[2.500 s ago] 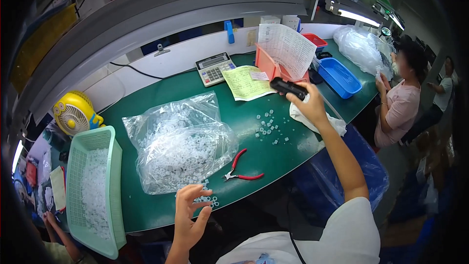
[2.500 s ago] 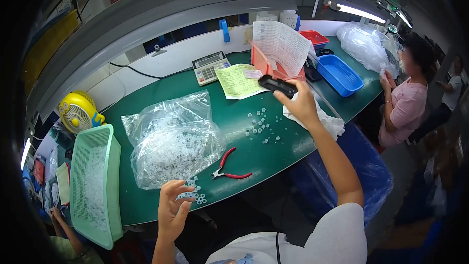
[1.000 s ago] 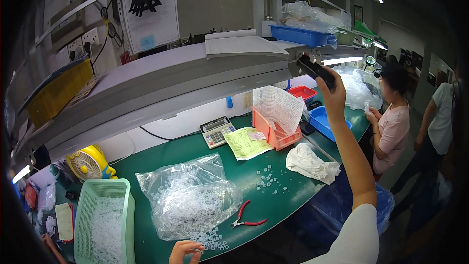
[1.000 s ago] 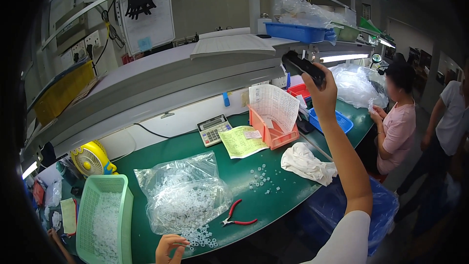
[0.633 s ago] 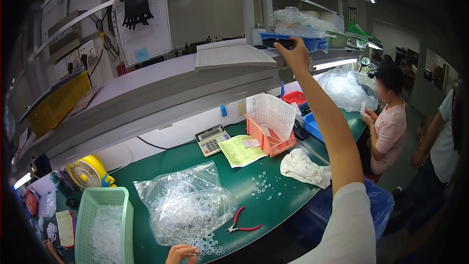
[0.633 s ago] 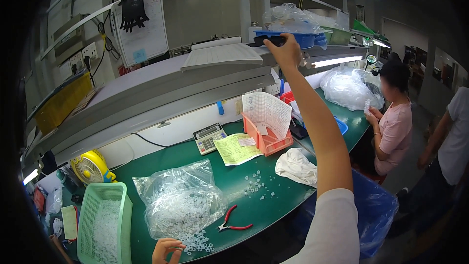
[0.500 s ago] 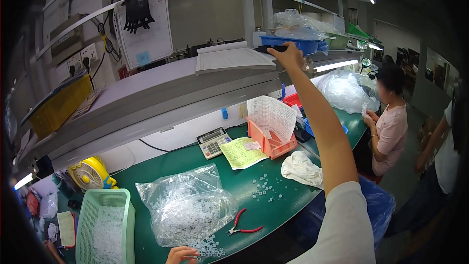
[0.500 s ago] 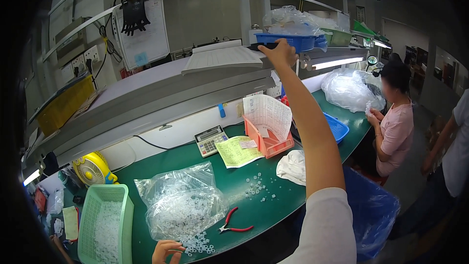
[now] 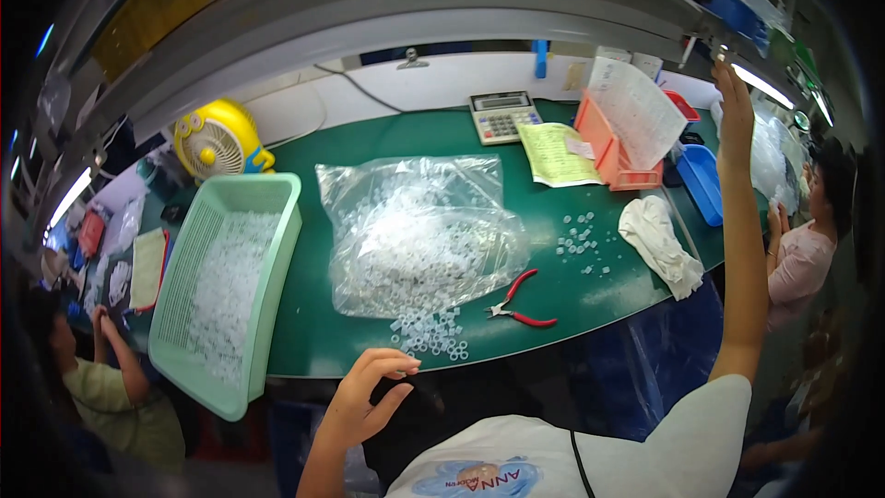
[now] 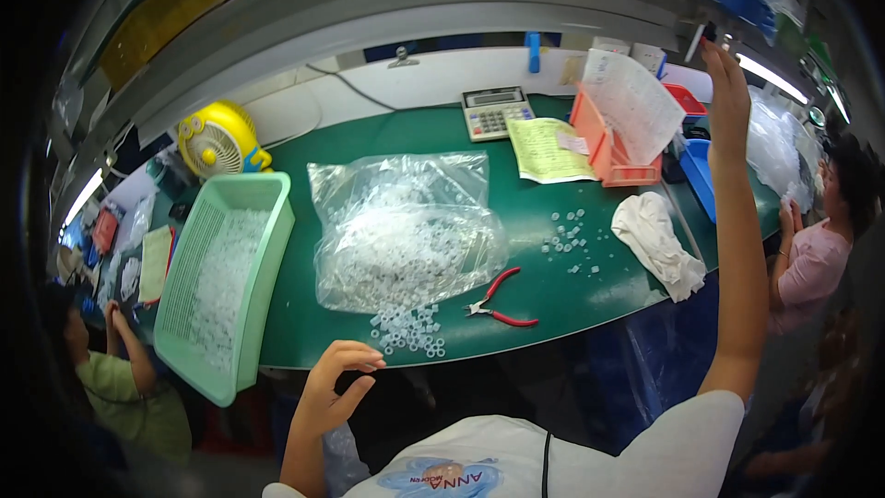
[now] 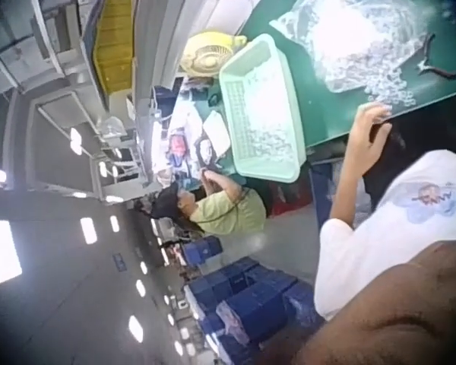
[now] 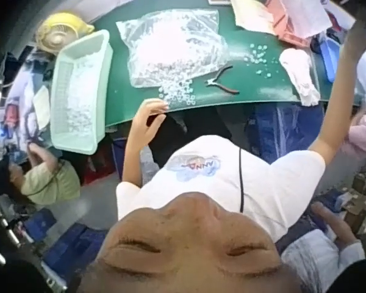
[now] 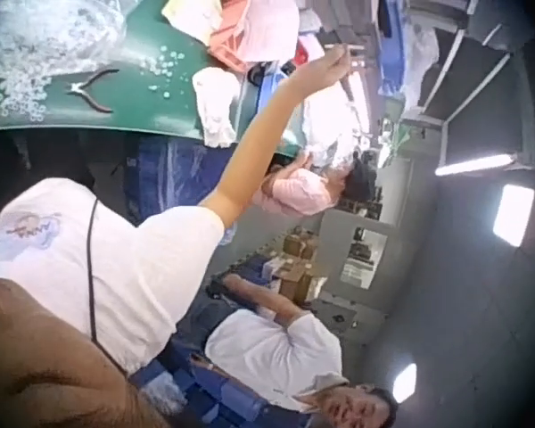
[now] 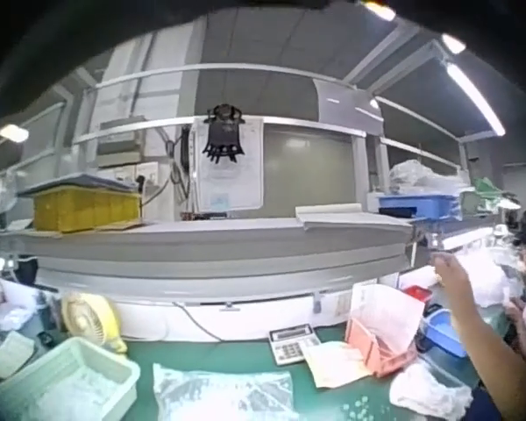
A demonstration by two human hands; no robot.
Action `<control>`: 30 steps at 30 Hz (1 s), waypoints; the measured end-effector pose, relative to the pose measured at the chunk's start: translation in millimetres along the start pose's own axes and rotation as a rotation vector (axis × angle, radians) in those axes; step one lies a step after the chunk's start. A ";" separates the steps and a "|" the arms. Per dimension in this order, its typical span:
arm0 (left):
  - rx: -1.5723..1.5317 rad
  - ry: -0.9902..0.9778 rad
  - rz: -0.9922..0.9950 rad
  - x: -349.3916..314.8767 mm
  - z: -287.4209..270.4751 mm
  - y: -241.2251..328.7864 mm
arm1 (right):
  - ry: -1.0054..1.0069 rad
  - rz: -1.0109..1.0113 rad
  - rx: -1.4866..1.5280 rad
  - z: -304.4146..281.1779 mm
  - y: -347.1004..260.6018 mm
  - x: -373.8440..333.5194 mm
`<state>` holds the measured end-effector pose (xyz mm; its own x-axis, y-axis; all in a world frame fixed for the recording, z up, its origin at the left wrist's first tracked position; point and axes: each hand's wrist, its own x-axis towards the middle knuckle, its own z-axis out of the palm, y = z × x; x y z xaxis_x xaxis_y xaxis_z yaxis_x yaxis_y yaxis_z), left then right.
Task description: The person sorts and inspects small clear plastic rings by hand at a manufacturing workstation.
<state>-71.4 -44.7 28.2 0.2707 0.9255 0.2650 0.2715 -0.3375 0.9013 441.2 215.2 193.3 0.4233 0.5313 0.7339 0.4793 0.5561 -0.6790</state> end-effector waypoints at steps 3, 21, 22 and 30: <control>0.072 -0.052 -0.039 -11.2 -1.2 -6.0 | -0.246 0.024 -0.036 1.0 3.8 -80.7; 0.289 0.162 -0.322 -55.9 -18.2 -24.9 | -1.156 -0.219 -0.318 40.4 -22.5 -323.1; 0.282 0.148 -0.310 -54.0 -15.6 -24.8 | -1.152 -0.192 -0.352 37.5 -19.4 -328.3; 0.292 0.111 -0.192 -39.3 -1.5 -19.5 | -1.001 -0.089 -0.524 0.3 -10.3 -326.1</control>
<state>-88.7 -74.2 0.7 0.0918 0.9843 0.1508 0.5642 -0.1762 0.8066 297.9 36.5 -39.0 -0.3206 0.9068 0.2739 0.8397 0.4058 -0.3608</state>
